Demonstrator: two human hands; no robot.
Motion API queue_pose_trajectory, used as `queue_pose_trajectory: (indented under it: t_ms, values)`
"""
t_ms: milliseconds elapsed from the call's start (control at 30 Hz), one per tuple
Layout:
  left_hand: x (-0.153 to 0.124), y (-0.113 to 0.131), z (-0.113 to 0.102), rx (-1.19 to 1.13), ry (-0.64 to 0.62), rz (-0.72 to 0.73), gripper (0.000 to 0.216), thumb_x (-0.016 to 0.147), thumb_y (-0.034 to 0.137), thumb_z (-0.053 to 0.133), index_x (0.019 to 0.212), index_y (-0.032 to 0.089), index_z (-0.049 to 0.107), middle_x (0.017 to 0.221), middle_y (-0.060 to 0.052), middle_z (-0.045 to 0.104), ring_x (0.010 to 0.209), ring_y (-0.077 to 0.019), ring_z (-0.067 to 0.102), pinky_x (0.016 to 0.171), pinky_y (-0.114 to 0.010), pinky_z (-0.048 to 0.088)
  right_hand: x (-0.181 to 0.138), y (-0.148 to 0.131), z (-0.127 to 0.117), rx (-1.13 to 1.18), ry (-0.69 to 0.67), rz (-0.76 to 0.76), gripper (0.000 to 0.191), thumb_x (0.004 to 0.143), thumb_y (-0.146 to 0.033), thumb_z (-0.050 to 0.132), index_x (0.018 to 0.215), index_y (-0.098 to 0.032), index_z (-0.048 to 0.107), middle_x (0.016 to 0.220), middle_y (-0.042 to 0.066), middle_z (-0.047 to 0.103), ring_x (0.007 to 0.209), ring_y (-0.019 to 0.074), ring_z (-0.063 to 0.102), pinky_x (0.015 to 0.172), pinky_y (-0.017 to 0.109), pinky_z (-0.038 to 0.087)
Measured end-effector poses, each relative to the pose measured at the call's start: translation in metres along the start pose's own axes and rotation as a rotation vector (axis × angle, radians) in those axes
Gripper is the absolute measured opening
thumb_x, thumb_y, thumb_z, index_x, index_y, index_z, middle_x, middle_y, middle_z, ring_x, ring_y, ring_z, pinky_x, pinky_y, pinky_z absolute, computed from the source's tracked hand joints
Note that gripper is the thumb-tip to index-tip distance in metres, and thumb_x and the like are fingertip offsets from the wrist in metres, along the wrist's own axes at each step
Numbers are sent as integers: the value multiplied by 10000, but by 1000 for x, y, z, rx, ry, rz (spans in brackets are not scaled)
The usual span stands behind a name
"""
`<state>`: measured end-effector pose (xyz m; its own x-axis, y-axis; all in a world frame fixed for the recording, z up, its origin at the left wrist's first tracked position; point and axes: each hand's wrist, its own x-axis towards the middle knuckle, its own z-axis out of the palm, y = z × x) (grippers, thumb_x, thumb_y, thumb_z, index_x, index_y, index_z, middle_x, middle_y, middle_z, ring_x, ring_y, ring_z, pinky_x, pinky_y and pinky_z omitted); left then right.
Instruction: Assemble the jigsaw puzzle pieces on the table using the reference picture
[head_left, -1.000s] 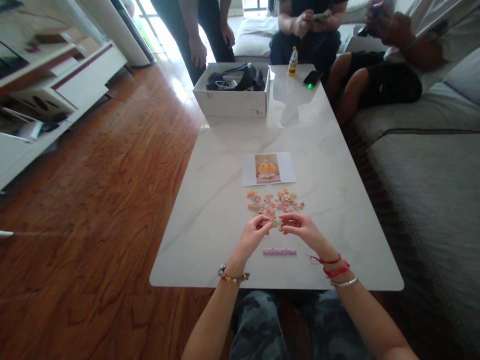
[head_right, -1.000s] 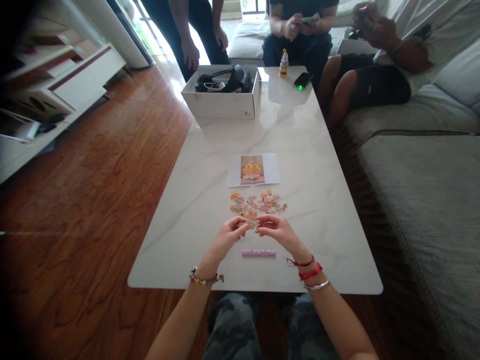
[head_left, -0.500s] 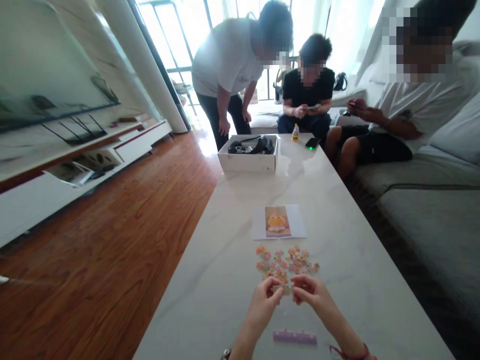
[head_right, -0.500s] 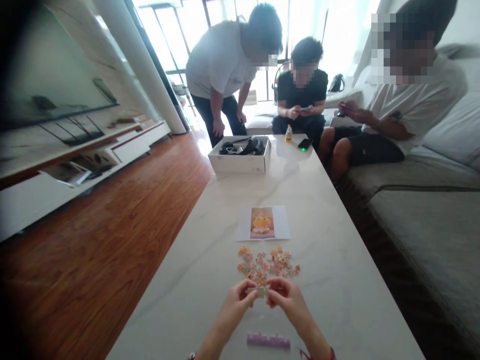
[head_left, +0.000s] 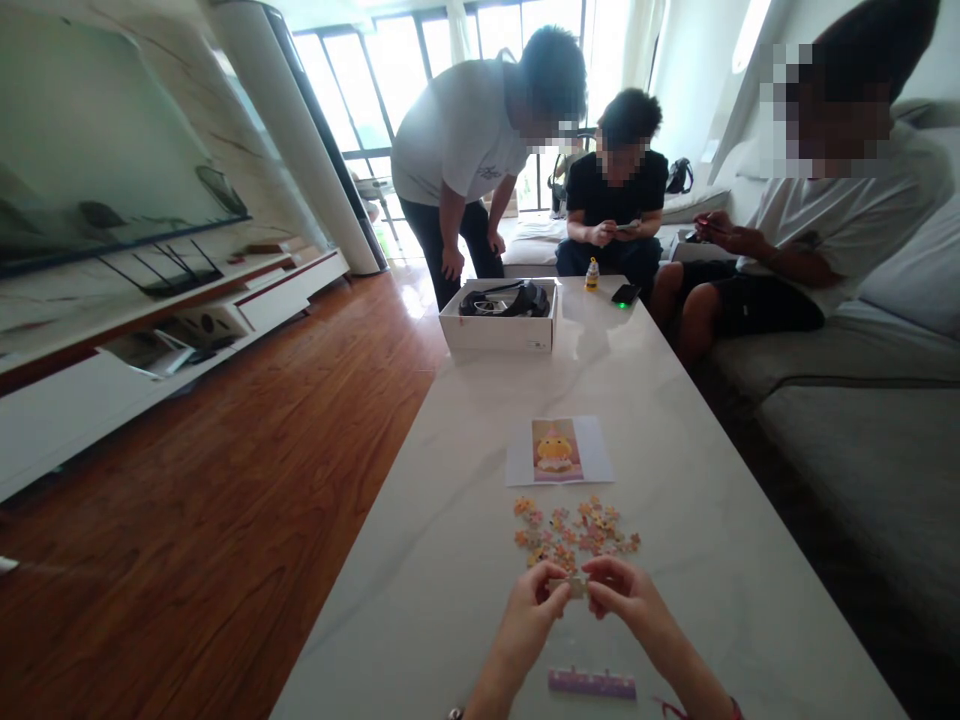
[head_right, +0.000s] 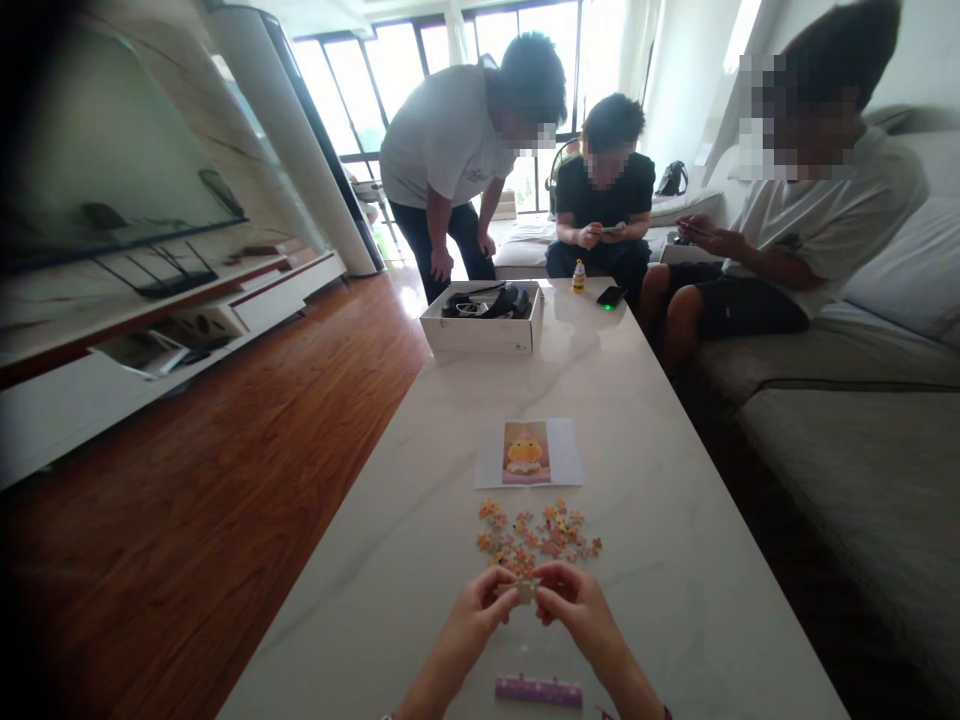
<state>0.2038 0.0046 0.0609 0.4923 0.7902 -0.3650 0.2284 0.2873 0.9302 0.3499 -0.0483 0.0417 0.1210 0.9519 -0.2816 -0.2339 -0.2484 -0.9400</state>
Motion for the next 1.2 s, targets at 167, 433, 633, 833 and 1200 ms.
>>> queue_pose_trajectory:
  t_ms: [167,433,633,833,1200]
  values:
    - [-1,2,-1,-37,-4,-10,249,611,386,582,683,152,537,549,45,468,511,-71,400,497,-197,311,-1,0,1,22,22,-14,328,578,-402,671,772,-149,591,612,14,590,506,118,533,478,250,432]
    - [1,4,-1,-84,-15,7,219,611,342,588,702,148,546,611,26,513,535,-75,426,512,-203,335,3,5,-3,70,77,-10,333,562,-411,680,746,-148,591,578,4,578,495,116,529,470,241,422]
    - [1,6,0,-72,22,4,197,610,322,581,690,146,542,572,35,490,512,-69,409,487,-195,316,2,1,-3,47,64,-15,320,601,-416,647,762,-143,608,540,5,577,491,117,526,475,246,424]
    - [-4,17,3,-36,40,33,183,619,309,571,709,151,554,609,27,513,534,-73,419,503,-197,328,-3,-12,-5,59,77,-11,281,638,-375,616,796,-143,620,566,2,581,513,105,528,500,241,434]
    - [-1,18,3,-12,-3,47,163,654,288,545,743,152,556,622,23,516,545,-77,441,534,-207,359,-3,-11,-8,52,43,-15,247,663,-355,596,816,-162,614,582,-4,591,530,104,540,510,241,440]
